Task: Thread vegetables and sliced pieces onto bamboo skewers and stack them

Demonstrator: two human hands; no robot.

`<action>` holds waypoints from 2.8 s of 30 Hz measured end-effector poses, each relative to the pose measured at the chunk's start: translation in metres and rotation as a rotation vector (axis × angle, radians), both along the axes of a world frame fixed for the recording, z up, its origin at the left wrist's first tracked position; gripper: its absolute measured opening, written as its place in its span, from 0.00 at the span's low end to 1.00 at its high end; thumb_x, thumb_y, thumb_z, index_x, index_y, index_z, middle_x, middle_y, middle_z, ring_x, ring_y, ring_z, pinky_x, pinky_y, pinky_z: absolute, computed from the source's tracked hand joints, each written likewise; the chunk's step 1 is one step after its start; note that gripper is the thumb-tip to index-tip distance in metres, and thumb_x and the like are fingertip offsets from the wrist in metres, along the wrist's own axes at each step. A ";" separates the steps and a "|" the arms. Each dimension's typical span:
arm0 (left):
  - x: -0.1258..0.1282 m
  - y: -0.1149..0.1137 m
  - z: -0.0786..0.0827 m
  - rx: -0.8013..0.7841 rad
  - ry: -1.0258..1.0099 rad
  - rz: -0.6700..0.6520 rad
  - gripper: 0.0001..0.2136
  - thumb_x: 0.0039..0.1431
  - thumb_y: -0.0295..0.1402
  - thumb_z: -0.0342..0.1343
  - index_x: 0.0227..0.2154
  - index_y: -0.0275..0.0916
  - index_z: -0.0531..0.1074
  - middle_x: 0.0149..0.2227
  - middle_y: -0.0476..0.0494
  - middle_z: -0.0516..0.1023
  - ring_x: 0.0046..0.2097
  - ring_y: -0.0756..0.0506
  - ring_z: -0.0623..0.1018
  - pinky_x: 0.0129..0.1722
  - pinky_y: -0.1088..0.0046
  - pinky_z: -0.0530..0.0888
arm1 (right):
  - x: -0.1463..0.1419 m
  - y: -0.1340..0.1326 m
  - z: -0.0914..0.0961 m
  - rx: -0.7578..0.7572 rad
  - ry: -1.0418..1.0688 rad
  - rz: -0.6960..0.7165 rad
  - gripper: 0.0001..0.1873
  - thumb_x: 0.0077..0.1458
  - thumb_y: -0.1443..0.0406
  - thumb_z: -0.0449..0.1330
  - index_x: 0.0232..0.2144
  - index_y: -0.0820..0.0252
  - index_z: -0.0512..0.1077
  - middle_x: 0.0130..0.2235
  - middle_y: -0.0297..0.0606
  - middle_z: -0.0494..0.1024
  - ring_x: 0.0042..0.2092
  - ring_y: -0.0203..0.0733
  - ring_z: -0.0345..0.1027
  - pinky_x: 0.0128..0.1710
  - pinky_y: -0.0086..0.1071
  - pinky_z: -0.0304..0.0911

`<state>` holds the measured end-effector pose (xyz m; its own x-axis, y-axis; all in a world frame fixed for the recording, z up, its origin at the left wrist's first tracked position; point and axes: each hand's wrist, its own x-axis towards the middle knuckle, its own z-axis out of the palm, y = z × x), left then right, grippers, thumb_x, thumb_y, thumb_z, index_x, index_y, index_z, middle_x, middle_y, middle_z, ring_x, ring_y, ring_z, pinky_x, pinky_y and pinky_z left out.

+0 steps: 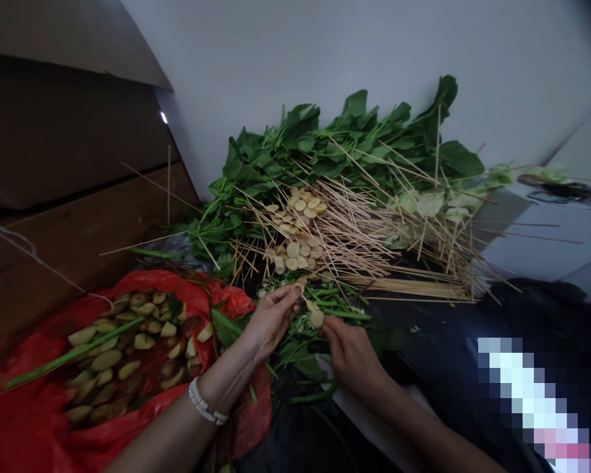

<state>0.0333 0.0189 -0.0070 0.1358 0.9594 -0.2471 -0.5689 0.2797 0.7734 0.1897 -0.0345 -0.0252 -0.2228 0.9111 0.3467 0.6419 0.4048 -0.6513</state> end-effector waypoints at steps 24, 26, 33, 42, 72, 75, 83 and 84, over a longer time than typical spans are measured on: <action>-0.011 0.005 -0.005 0.035 -0.170 -0.193 0.27 0.40 0.08 0.47 0.42 0.34 0.78 0.48 0.40 0.79 0.54 0.45 0.75 0.61 0.67 0.65 | 0.012 0.007 0.014 0.076 0.067 -0.010 0.14 0.63 0.67 0.46 0.25 0.57 0.64 0.24 0.32 0.71 0.25 0.35 0.64 0.27 0.27 0.53; -0.012 0.006 -0.004 0.032 -0.158 -0.176 0.23 0.46 0.09 0.50 0.43 0.32 0.77 0.49 0.38 0.79 0.53 0.45 0.76 0.60 0.70 0.66 | 0.011 0.008 0.013 0.059 0.075 -0.009 0.14 0.63 0.67 0.46 0.26 0.57 0.64 0.25 0.33 0.72 0.26 0.35 0.65 0.28 0.27 0.53; -0.011 0.008 0.005 -0.011 -0.126 -0.053 0.15 0.56 0.15 0.54 0.46 0.31 0.72 0.46 0.35 0.80 0.49 0.46 0.78 0.51 0.76 0.74 | 0.010 0.005 0.011 0.001 0.074 0.018 0.14 0.63 0.65 0.46 0.26 0.57 0.65 0.24 0.33 0.70 0.25 0.36 0.63 0.27 0.29 0.52; -0.018 0.014 -0.004 0.023 -0.163 -0.042 0.08 0.57 0.19 0.57 0.38 0.32 0.77 0.41 0.39 0.81 0.34 0.54 0.78 0.34 0.82 0.76 | 0.008 0.003 0.008 -0.054 0.030 0.049 0.14 0.62 0.65 0.46 0.26 0.57 0.65 0.24 0.33 0.70 0.26 0.37 0.64 0.28 0.29 0.51; -0.009 0.006 0.000 -0.071 -0.013 -0.051 0.05 0.59 0.27 0.58 0.33 0.33 0.79 0.37 0.39 0.82 0.33 0.52 0.79 0.34 0.79 0.76 | 0.006 0.004 0.002 -0.093 0.028 0.043 0.14 0.62 0.65 0.45 0.27 0.57 0.67 0.26 0.36 0.73 0.29 0.40 0.68 0.30 0.30 0.54; -0.008 0.004 0.002 -0.067 0.031 -0.036 0.05 0.58 0.27 0.59 0.32 0.33 0.79 0.37 0.38 0.83 0.34 0.51 0.79 0.37 0.77 0.76 | 0.005 0.003 0.001 -0.067 0.018 0.030 0.14 0.62 0.65 0.45 0.27 0.57 0.66 0.25 0.35 0.72 0.27 0.39 0.66 0.29 0.30 0.53; -0.003 -0.002 -0.004 -0.015 0.089 -0.088 0.09 0.48 0.33 0.68 0.31 0.34 0.80 0.34 0.40 0.83 0.35 0.49 0.80 0.37 0.76 0.76 | 0.003 0.006 0.003 -0.037 0.022 0.030 0.13 0.61 0.67 0.45 0.26 0.56 0.65 0.24 0.34 0.71 0.27 0.38 0.66 0.29 0.29 0.55; -0.002 -0.002 -0.004 -0.019 0.095 -0.090 0.09 0.47 0.33 0.68 0.31 0.34 0.80 0.33 0.41 0.82 0.35 0.49 0.79 0.36 0.77 0.76 | 0.003 0.006 0.004 -0.040 0.029 0.032 0.13 0.61 0.67 0.45 0.26 0.56 0.65 0.24 0.34 0.71 0.27 0.38 0.66 0.29 0.29 0.55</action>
<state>0.0309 0.0168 -0.0111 0.1966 0.9395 -0.2806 -0.4652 0.3413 0.8168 0.1924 -0.0283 -0.0215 -0.2427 0.9169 0.3167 0.6093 0.3981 -0.6858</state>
